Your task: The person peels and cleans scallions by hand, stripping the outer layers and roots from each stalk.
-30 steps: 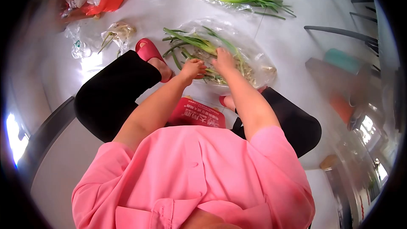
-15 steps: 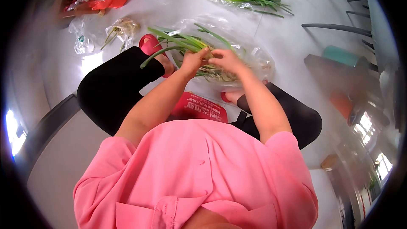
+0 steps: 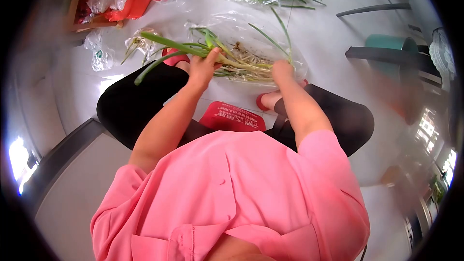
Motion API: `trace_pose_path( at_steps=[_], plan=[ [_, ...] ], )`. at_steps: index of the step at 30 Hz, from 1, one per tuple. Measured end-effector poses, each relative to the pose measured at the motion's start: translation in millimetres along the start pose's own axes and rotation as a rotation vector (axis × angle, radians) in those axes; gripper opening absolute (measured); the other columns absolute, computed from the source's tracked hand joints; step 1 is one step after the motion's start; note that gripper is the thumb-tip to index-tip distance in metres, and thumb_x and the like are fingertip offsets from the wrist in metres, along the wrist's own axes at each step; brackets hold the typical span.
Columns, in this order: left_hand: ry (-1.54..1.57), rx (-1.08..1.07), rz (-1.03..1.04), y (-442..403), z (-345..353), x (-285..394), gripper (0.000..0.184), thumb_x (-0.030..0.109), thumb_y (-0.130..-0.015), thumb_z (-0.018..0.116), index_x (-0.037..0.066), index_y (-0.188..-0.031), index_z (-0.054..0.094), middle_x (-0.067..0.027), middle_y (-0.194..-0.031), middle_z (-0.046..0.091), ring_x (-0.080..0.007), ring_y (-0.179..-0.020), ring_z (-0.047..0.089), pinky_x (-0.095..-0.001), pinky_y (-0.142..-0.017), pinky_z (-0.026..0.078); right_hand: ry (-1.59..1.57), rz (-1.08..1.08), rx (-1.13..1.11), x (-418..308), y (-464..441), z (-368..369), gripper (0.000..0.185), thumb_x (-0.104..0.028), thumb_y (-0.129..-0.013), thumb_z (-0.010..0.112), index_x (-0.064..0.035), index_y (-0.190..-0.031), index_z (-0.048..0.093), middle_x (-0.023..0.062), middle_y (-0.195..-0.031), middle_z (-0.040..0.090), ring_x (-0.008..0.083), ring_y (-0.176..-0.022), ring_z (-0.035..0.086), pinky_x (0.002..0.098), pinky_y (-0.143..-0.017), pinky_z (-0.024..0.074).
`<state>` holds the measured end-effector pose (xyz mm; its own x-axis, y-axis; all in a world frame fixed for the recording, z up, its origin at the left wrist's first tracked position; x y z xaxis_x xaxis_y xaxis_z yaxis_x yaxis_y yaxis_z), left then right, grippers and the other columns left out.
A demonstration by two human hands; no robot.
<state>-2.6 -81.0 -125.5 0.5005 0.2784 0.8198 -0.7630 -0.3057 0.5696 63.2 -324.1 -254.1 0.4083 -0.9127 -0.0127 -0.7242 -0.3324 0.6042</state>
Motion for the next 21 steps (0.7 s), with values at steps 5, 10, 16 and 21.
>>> trace_pose_path(
  at_steps=[5,10,16,21],
  plan=[
    [-0.079,0.156,0.097,26.9,-12.7,71.3,0.022,0.017,-0.087,0.053,-0.004,-0.095,0.056,-0.0111,-0.086,0.060,-0.0185,-0.079,0.061,-0.0271,-0.066,0.052,-0.011,-0.004,-0.076,34.0,-3.0,-6.5,0.021,-0.010,-0.078,0.048,-0.0049,-0.090,0.065,0.0136,-0.095,0.062,0.0262,-0.092,0.060,0.0380,-0.075,0.0498],
    [-0.143,0.091,0.091,36.0,-31.9,109.5,0.022,0.019,-0.088,0.053,-0.002,-0.093,0.057,-0.0102,-0.085,0.061,-0.0182,-0.081,0.062,-0.0260,-0.066,0.051,-0.173,0.268,-0.165,73.9,-8.0,-2.9,0.022,-0.011,-0.079,0.049,-0.0056,-0.093,0.065,0.0143,-0.100,0.062,0.0284,-0.095,0.059,0.0395,-0.078,0.0488],
    [-0.239,-0.069,0.100,19.5,-19.7,97.4,0.024,0.020,-0.089,0.052,-0.002,-0.096,0.057,-0.0094,-0.087,0.061,-0.0171,-0.083,0.061,-0.0278,-0.071,0.051,-0.244,0.206,-0.165,65.3,-26.7,-33.2,0.023,-0.016,-0.080,0.049,-0.0052,-0.095,0.064,0.0175,-0.100,0.060,0.0329,-0.095,0.057,0.0418,-0.078,0.0466],
    [-0.261,-0.102,0.089,10.6,-16.3,97.3,0.024,0.021,-0.089,0.051,-0.001,-0.098,0.057,-0.0095,-0.088,0.062,-0.0169,-0.084,0.060,-0.0276,-0.072,0.050,-0.287,-0.056,0.253,10.1,3.9,-96.2,0.029,-0.027,-0.082,0.049,-0.0038,-0.095,0.061,0.0149,-0.096,0.059,0.0306,-0.093,0.056,0.0420,-0.077,0.0458]
  ],
)
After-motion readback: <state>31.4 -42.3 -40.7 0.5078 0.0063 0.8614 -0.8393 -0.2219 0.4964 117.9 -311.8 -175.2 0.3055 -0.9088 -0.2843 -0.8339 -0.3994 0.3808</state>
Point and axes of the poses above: each hand's wrist, its own y-axis away from the middle knuckle, its own z-axis out of the palm, x = y × z, the point moved 3 cm from there along -y, towards the middle knuckle
